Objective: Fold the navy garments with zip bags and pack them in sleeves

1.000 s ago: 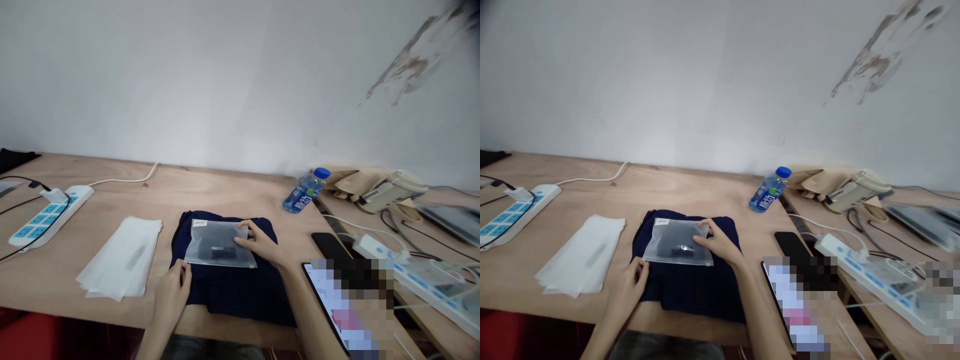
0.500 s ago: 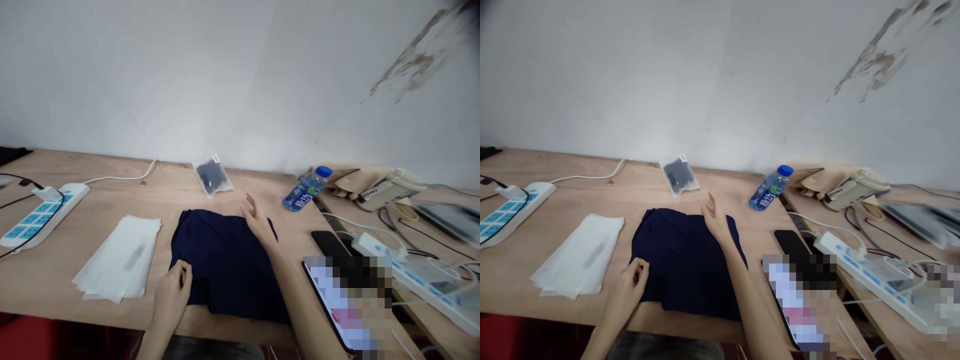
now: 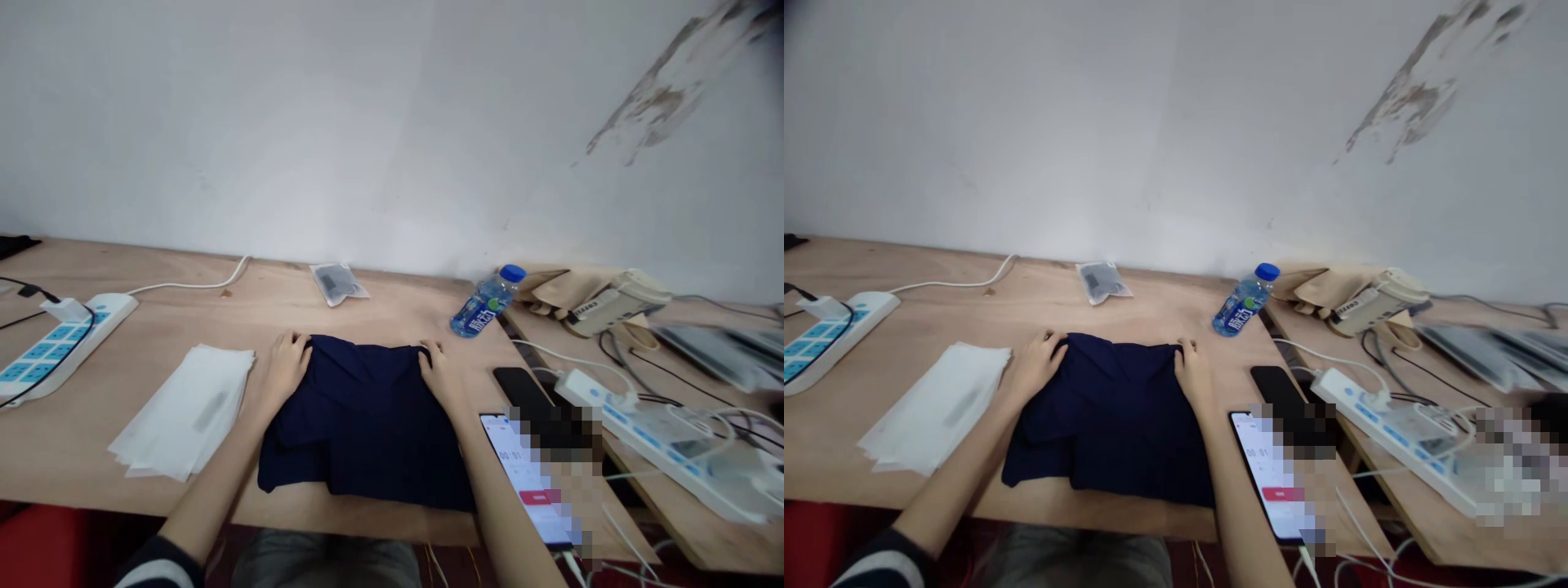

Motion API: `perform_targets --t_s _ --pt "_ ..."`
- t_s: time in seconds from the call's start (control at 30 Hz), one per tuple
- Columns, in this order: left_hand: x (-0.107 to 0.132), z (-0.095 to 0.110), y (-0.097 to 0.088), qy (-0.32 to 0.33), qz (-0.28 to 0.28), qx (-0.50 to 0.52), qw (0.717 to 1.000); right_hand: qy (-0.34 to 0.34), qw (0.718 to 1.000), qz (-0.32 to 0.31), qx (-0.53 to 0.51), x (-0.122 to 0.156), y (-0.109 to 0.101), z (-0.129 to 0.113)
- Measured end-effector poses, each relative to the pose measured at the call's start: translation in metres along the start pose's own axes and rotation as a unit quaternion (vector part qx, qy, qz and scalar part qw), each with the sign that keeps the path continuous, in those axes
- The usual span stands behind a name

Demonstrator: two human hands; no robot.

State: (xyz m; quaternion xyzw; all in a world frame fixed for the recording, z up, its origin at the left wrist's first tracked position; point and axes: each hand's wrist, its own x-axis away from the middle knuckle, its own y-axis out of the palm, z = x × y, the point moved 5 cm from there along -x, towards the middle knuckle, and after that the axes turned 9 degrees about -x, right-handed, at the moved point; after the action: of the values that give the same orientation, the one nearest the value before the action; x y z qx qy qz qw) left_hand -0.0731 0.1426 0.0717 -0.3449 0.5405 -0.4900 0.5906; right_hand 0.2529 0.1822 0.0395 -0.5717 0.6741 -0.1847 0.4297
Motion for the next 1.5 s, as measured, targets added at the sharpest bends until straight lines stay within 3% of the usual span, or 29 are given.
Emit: perform_targets --t_s 0.1,0.23,0.33,0.5,0.6,0.73,0.9,1.03,1.13,1.27,1.4,1.5 --pt "-0.025 -0.002 0.014 0.026 -0.006 0.007 1.0 -0.01 1.0 -0.003 -0.001 -0.006 -0.003 -0.001" --pt "-0.04 -0.007 0.02 0.041 0.001 0.024 0.999 -0.008 1.0 0.015 -0.009 -0.011 -0.012 -0.006" --pt "-0.049 -0.011 0.012 0.034 0.02 0.043 0.998 0.011 0.999 0.042 -0.02 -0.016 -0.021 -0.008" --pt "-0.052 -0.016 -0.019 -0.002 0.068 0.084 0.994 0.044 0.996 0.069 -0.039 -0.012 -0.042 -0.021" --pt "-0.024 -0.016 -0.037 -0.034 0.087 0.11 0.99 0.049 0.993 0.097 -0.041 0.017 -0.064 -0.035" --pt "0.05 -0.014 -0.048 -0.053 0.1 0.21 0.971 0.061 0.99 0.12 -0.044 0.089 -0.089 -0.05" --pt "0.141 -0.01 -0.041 -0.043 0.088 0.182 0.978 0.087 0.991 0.096 -0.027 0.177 -0.089 -0.041" --pt "0.179 -0.002 -0.038 0.002 0.081 0.116 0.99 0.053 0.998 0.029 -0.019 0.207 -0.08 -0.036" --pt "0.182 0.007 -0.04 0.018 0.092 0.1 0.991 0.031 0.999 0.039 -0.003 0.202 -0.083 -0.042" --pt "0.159 0.033 -0.04 0.059 0.108 0.097 0.988 0.008 0.998 0.056 -0.009 0.167 -0.081 -0.068" --pt "0.125 0.07 -0.022 0.127 0.035 0.074 0.989 -0.057 0.998 -0.017 -0.015 0.126 -0.053 -0.095" --pt "0.112 0.083 -0.003 0.147 -0.024 0.041 0.988 -0.092 0.994 -0.051 0.027 0.111 -0.033 -0.094"
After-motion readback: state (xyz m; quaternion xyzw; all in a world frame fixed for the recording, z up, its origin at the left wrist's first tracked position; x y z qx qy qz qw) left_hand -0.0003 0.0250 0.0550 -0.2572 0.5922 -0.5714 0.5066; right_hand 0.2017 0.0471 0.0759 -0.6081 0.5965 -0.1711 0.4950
